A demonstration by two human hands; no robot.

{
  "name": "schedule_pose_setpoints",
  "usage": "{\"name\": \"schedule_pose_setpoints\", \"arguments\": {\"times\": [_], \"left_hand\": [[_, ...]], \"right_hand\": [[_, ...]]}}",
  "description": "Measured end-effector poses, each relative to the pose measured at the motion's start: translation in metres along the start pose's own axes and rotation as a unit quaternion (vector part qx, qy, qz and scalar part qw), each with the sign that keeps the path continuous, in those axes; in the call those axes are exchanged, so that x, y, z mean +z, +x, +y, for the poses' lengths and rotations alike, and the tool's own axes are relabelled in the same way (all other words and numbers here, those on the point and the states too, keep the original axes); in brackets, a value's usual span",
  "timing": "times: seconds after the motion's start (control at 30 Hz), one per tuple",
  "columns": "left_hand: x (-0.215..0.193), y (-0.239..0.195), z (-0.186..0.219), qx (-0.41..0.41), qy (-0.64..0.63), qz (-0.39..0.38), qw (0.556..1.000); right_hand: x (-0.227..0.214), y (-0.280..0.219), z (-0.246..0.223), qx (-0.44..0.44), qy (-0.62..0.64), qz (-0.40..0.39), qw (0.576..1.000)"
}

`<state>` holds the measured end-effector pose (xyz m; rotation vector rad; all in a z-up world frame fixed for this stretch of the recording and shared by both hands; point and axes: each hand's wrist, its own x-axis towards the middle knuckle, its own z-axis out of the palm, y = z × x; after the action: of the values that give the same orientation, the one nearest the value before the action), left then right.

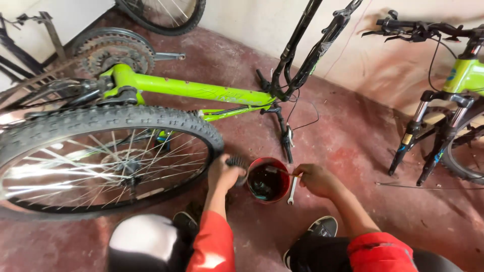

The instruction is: The person sits on the floor and cleans a bicycle cassette using a toothbrush and a red cup containing liquid. They scrub the cassette thoroughly, occasionally dipping the brush into the cup to apply more liquid.

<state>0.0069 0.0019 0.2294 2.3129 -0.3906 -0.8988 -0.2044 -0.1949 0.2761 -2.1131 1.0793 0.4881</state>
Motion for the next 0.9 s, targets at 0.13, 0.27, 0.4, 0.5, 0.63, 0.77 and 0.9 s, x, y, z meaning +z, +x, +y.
{"name": "schedule_pose_setpoints", "arguments": {"times": [0.13,0.27,0.4,0.5,0.63,0.77,0.9], "left_hand": [[-0.049,-0.023,0.051,0.072,-0.047,0.020,0.996],[-0.077,-0.055,0.091,0.100,-0.137,-0.030,0.985],[-0.067,-0.050,0.082,0.144,-0.078,-0.004,0.987],[-0.048,-0.068,0.082,0.164,-0.160,0.004,0.973],[-0.028,-0.071,0.100,0.195,-0.204,0.021,0.959],[-0.013,-0.072,0.118,0.220,-0.263,-0.057,0.938],[-0.012,-0.073,0.123,0.225,-0.314,-0.117,0.915]], "right_hand": [[-0.016,-0.022,-0.004,-0.017,0.034,0.040,0.998],[-0.036,-0.046,-0.005,-0.024,0.060,0.079,0.995],[-0.034,-0.040,0.008,-0.117,0.311,0.100,0.938],[-0.046,-0.050,-0.009,-0.152,0.359,0.109,0.914],[-0.056,-0.044,-0.020,-0.199,0.395,0.083,0.893],[-0.069,-0.054,-0.047,-0.120,0.315,0.128,0.933],[-0.079,-0.074,-0.067,-0.037,0.204,0.165,0.964]]}}
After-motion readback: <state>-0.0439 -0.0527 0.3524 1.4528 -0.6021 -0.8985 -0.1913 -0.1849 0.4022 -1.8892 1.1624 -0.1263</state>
